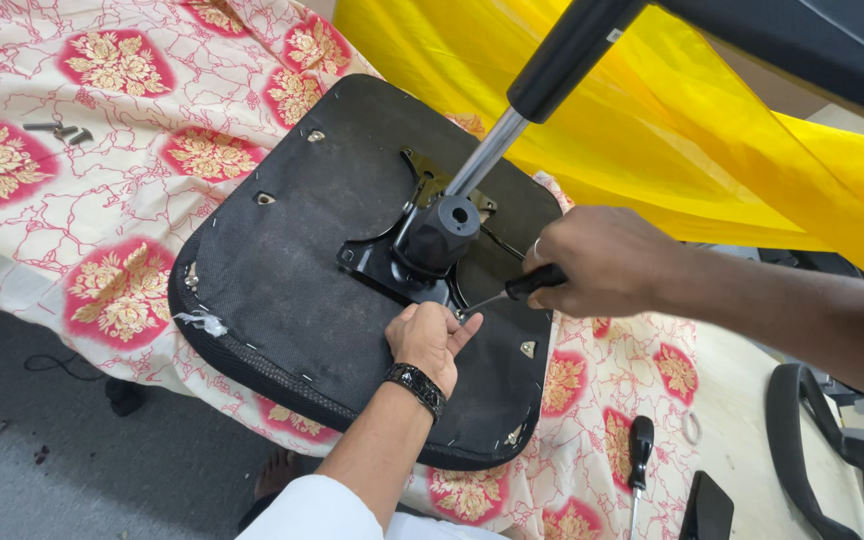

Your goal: The person uses a screwdriver to tighten screws on the underside of an office chair seat, securing the gas lift mechanism to the seat base. The person repeatedly adjusts the chair and repositions the tool to access different screws.

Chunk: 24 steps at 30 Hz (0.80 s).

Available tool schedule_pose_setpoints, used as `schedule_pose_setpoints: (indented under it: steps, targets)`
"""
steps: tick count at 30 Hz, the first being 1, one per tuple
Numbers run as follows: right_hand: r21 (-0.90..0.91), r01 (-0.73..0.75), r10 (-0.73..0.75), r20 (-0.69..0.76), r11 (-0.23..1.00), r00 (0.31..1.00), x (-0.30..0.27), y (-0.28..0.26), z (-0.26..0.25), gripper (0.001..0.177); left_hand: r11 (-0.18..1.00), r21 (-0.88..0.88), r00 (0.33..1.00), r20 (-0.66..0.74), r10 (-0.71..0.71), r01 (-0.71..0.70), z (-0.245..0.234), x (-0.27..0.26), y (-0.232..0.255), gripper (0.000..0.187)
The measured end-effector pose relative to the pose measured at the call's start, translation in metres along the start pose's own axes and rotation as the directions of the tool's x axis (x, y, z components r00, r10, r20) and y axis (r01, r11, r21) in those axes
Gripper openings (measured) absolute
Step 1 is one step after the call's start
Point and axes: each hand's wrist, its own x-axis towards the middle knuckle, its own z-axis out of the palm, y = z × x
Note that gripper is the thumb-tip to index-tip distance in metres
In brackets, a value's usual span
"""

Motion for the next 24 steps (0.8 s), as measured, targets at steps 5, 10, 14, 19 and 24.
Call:
schedule_pose_setpoints:
  steps: [5, 10, 14, 19, 24]
  targets:
    - [0.584, -0.475, 0.344, 0.328, 0.658, 0.880, 0.023, 0.022, -0.002, 0.049, 1.000, -0.006, 1.000, -0.008, 0.000, 0.000, 0.002, 0.001, 0.001, 0.016]
    - [0.286, -0.343, 0.311, 0.151, 0.895, 0.938, 0.023, 0.012, 0.000, 0.049, 0.999, -0.035, 1.000, -0.019, -0.001, 0.000, 0.003, -0.002, 0.002, 0.015]
    - [0.013, 0.138, -0.136, -0.099, 0.990, 0.986, 0.007, -0.003, 0.004, 0.027, 0.999, -0.027, 0.998, -0.059, -0.036, 0.034, 0.004, -0.002, 0.002, 0.013]
    - [-0.251, 0.428, -0.464, -0.107, 0.868, 0.879, 0.001, 0.001, -0.001, 0.031, 1.000, -0.022, 0.999, -0.040, -0.014, 0.013, 0.002, -0.002, 0.001, 0.013]
    - [-0.278, 0.437, -0.490, -0.160, 0.855, 0.857, 0.000, -0.003, 0.000, 0.031, 1.000, 0.014, 0.999, -0.044, -0.019, 0.020, 0.003, -0.003, 0.003, 0.013]
